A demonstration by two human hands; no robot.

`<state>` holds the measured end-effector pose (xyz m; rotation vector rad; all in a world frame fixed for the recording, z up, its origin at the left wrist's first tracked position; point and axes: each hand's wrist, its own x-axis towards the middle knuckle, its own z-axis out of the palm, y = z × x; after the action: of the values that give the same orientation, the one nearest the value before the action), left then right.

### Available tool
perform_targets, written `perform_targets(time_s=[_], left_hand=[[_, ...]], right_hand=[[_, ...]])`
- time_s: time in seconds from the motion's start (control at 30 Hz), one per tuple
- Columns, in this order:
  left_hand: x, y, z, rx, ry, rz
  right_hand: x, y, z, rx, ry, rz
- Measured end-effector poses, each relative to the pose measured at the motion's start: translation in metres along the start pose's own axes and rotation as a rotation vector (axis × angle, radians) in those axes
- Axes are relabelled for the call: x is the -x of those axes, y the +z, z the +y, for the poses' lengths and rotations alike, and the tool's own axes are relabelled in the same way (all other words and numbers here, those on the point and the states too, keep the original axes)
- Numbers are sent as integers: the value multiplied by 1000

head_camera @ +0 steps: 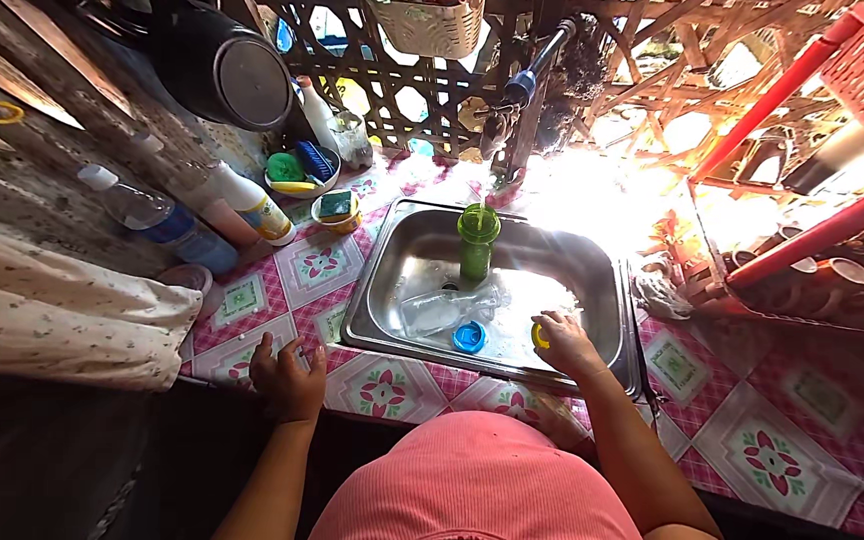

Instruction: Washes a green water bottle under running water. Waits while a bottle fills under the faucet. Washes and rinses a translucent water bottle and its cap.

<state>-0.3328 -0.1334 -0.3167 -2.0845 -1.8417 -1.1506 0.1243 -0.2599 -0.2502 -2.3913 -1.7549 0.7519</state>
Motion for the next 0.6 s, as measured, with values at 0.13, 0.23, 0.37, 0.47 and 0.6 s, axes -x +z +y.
perform_targets(time_s=[0.13, 0.23, 0.37, 0.47, 0.6], left_hand=[[0, 0, -2, 1, 14, -11], [0, 0, -1, 0, 6, -15], [0, 1, -1, -7, -5, -23], [0, 1, -2, -6, -10, -32], [0, 1, -2, -5, -8, -36]], right_hand=[[-1, 2, 2, -15, -40, 9], [-1, 2, 2, -12, -51, 3], [-1, 3, 3, -13, -44, -10], [-1, 2, 3, -4, -35, -42], [-1, 3, 3, -2, -30, -67]])
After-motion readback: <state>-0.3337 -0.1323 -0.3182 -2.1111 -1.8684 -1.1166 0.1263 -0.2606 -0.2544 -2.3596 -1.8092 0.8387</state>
